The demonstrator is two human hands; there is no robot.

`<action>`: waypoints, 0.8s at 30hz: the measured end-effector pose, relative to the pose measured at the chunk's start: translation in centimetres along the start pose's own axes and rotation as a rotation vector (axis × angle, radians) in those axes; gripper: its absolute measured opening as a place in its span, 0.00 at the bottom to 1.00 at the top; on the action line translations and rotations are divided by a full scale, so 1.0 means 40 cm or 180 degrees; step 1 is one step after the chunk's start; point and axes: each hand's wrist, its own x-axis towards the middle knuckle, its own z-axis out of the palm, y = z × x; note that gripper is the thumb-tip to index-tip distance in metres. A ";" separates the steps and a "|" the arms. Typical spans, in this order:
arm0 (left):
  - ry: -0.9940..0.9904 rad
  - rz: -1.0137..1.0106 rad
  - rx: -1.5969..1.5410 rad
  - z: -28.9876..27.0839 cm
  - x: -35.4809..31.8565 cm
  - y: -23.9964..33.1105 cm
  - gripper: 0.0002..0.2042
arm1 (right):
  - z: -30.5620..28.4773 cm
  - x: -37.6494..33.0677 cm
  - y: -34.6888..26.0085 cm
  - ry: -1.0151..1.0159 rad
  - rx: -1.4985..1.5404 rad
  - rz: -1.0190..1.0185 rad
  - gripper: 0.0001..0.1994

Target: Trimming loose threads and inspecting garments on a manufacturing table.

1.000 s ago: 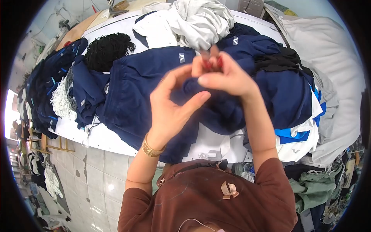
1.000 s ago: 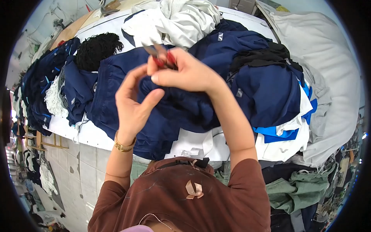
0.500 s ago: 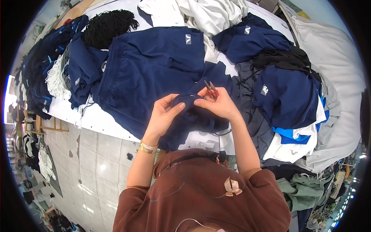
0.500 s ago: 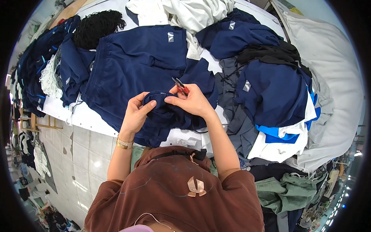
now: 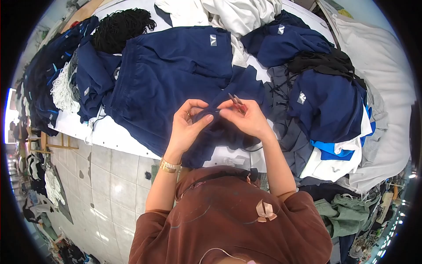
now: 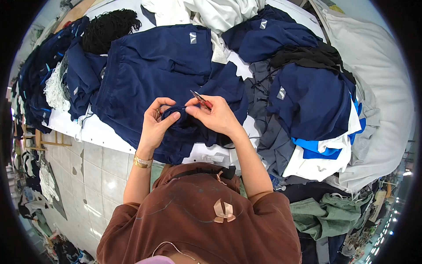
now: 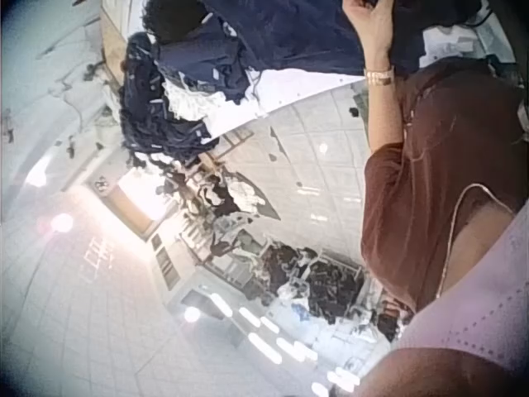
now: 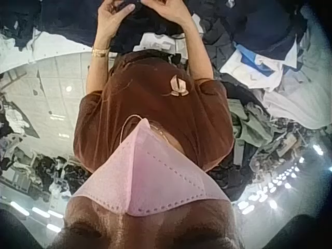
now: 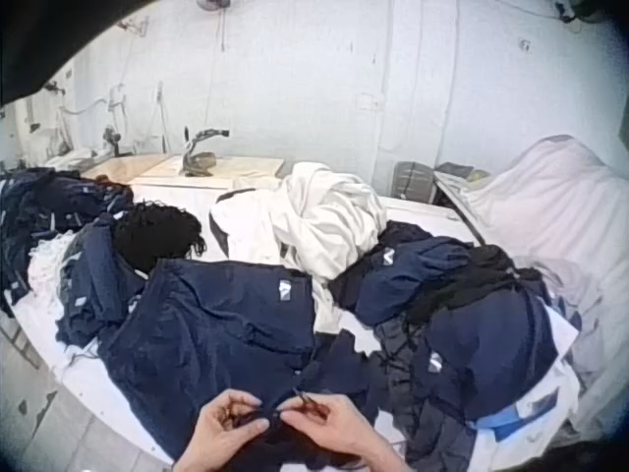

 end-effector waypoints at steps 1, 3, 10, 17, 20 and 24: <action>-0.0030 -0.0137 -0.0172 0.002 -0.001 0.003 0.15 | 0.005 0.003 0.004 0.0153 0.0437 -0.0303 0.13; -0.0087 -0.0172 -0.0271 0.001 -0.003 0.002 0.16 | 0.003 0.006 -0.015 0.0200 0.0249 -0.0392 0.12; -0.0429 0.0236 -0.0161 -0.007 -0.011 -0.002 0.17 | -0.006 0.031 -0.026 -0.0363 -0.0077 0.0320 0.11; -0.0593 0.0145 0.0128 -0.002 -0.018 0.019 0.11 | 0.002 0.028 0.007 -0.0788 0.1209 0.0891 0.13; -0.0570 0.0316 0.0040 -0.001 -0.016 0.007 0.12 | 0.003 0.022 0.023 -0.0783 0.1435 0.1200 0.13; -0.0497 -0.0051 -0.0119 -0.020 -0.016 -0.013 0.11 | 0.011 0.013 0.012 -0.0690 0.1278 0.1140 0.10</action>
